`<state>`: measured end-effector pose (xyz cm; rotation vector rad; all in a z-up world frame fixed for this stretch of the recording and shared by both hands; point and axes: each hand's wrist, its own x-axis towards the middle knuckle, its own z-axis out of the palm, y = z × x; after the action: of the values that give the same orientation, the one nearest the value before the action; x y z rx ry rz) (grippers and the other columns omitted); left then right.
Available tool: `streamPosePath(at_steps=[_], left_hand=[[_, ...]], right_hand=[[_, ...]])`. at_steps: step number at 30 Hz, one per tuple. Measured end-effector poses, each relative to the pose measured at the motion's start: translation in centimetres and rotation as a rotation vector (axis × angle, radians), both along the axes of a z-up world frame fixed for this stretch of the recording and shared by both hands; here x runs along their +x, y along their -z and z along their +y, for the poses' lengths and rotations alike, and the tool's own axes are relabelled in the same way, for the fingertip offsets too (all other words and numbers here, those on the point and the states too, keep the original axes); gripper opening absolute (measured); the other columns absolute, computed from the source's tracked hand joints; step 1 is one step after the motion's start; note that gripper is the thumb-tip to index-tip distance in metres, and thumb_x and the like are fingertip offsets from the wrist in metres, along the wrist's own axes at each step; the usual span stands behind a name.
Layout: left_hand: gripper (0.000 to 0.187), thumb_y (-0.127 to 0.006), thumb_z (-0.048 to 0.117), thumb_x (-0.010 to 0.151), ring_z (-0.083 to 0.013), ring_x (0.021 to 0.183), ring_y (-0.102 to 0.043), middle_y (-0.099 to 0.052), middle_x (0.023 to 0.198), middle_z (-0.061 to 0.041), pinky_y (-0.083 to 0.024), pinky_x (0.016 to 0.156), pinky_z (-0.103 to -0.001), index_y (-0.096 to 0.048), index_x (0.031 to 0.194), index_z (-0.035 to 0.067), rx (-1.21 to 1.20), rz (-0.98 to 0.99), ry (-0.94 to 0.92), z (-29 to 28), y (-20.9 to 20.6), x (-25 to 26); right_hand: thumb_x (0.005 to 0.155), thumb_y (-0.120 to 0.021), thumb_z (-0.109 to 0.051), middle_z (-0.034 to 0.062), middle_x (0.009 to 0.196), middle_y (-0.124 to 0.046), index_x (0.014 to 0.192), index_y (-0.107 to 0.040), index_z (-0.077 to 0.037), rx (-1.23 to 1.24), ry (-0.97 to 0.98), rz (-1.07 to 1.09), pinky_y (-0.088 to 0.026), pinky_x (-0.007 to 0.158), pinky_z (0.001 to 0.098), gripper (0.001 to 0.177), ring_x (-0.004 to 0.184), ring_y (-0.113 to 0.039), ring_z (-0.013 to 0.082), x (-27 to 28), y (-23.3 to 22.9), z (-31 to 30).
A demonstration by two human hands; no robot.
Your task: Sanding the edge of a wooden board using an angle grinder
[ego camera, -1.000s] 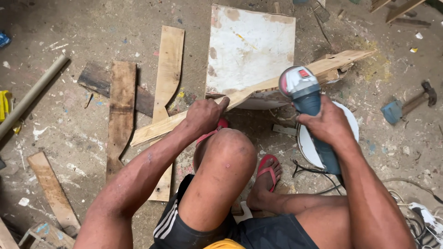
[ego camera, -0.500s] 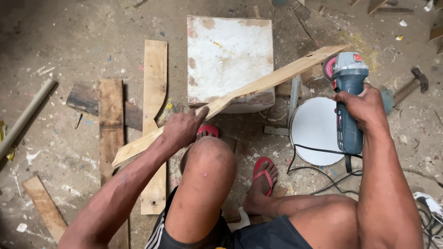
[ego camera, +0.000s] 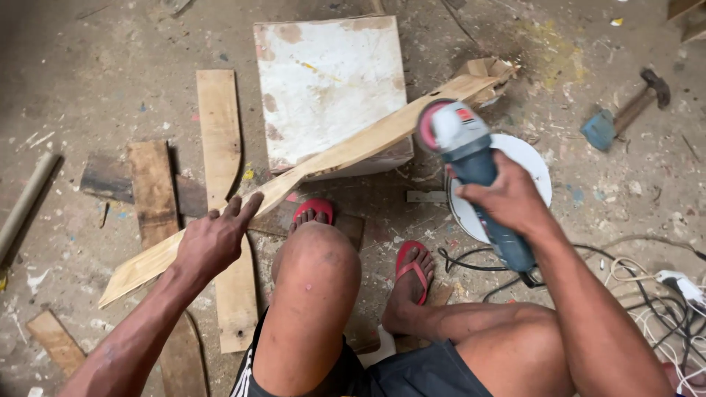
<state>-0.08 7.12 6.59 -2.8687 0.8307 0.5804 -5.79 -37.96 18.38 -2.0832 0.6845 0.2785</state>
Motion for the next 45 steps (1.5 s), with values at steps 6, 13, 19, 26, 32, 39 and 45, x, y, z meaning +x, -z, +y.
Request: streamPosePath(at_steps=[6,13,19,26,32,39,45], left_hand=[[0.072,-0.043,0.004,0.09,-0.0463,0.116,-0.067,-0.053,0.149,-0.016,-0.065,0.076,-0.057,-0.029,0.156,0.03,0.026,0.146,-0.058,0.7,0.3,0.5],[0.073,-0.043,0.005,0.09,-0.0478,0.12,-0.066,-0.052,0.151,-0.014,-0.065,0.078,-0.059,-0.029,0.156,0.032,0.054,0.137,-0.058,0.8,0.2,0.7],[0.072,-0.043,0.005,0.09,-0.0471,0.122,-0.065,-0.051,0.152,-0.013,-0.065,0.08,-0.059,-0.029,0.156,0.032,0.08,0.137,-0.055,0.9,0.4,0.9],[0.078,-0.041,0.008,0.091,-0.0454,0.128,-0.061,-0.046,0.156,-0.008,-0.066,0.08,-0.056,-0.021,0.16,0.037,0.129,0.1,-0.047,1.4,1.7,0.3],[0.079,-0.041,0.005,0.091,-0.0476,0.129,-0.058,-0.046,0.155,-0.012,-0.065,0.081,-0.058,-0.02,0.162,0.033,0.139,0.067,-0.06,0.6,1.3,-0.6],[0.077,-0.041,0.009,0.091,-0.0425,0.126,-0.062,-0.047,0.156,-0.007,-0.066,0.081,-0.056,-0.022,0.16,0.038,0.129,0.123,-0.066,0.9,0.2,0.9],[0.081,-0.054,0.013,0.089,-0.0408,0.102,-0.076,-0.079,0.115,-0.01,-0.061,0.091,-0.055,-0.028,0.157,0.047,0.06,0.298,-0.225,2.6,-1.4,4.9]], right_hand=[[0.07,-0.084,-0.026,0.0242,0.096,-0.07,0.124,-0.063,-0.002,-0.155,-0.163,0.07,-0.055,0.072,0.0522,0.063,0.089,-0.072,0.0396,1.6,0.3,0.7],[0.071,-0.082,-0.014,0.0176,0.075,-0.07,0.106,-0.066,0.0,-0.125,0.012,-0.018,-0.055,0.062,0.04,0.041,0.067,-0.073,0.0288,2.7,1.6,-3.5],[0.074,-0.083,-0.018,0.0153,0.075,-0.066,0.104,-0.066,-0.004,-0.176,0.188,-0.182,-0.055,0.057,0.0399,0.037,0.067,-0.071,0.0262,3.6,5.0,-10.0],[0.073,-0.087,-0.023,0.0121,0.074,-0.061,0.103,-0.067,-0.004,-0.245,0.407,-0.295,-0.051,0.053,0.041,0.041,0.065,-0.066,0.0243,2.6,7.3,-12.1],[0.075,-0.081,-0.007,0.0185,0.08,-0.064,0.107,-0.059,0.002,0.062,0.313,-0.336,-0.06,0.055,0.0411,0.039,0.065,-0.072,0.0289,0.9,4.8,-9.9],[0.072,-0.08,-0.005,0.0205,0.073,-0.064,0.101,-0.062,0.005,0.023,0.27,-0.278,-0.058,0.053,0.0415,0.036,0.062,-0.071,0.0286,2.4,5.4,-9.6],[0.073,-0.085,-0.018,0.0144,0.075,-0.065,0.102,-0.067,0.0,-0.047,0.442,-0.392,-0.056,0.052,0.0432,0.038,0.064,-0.07,0.0244,3.1,7.6,-11.4]])
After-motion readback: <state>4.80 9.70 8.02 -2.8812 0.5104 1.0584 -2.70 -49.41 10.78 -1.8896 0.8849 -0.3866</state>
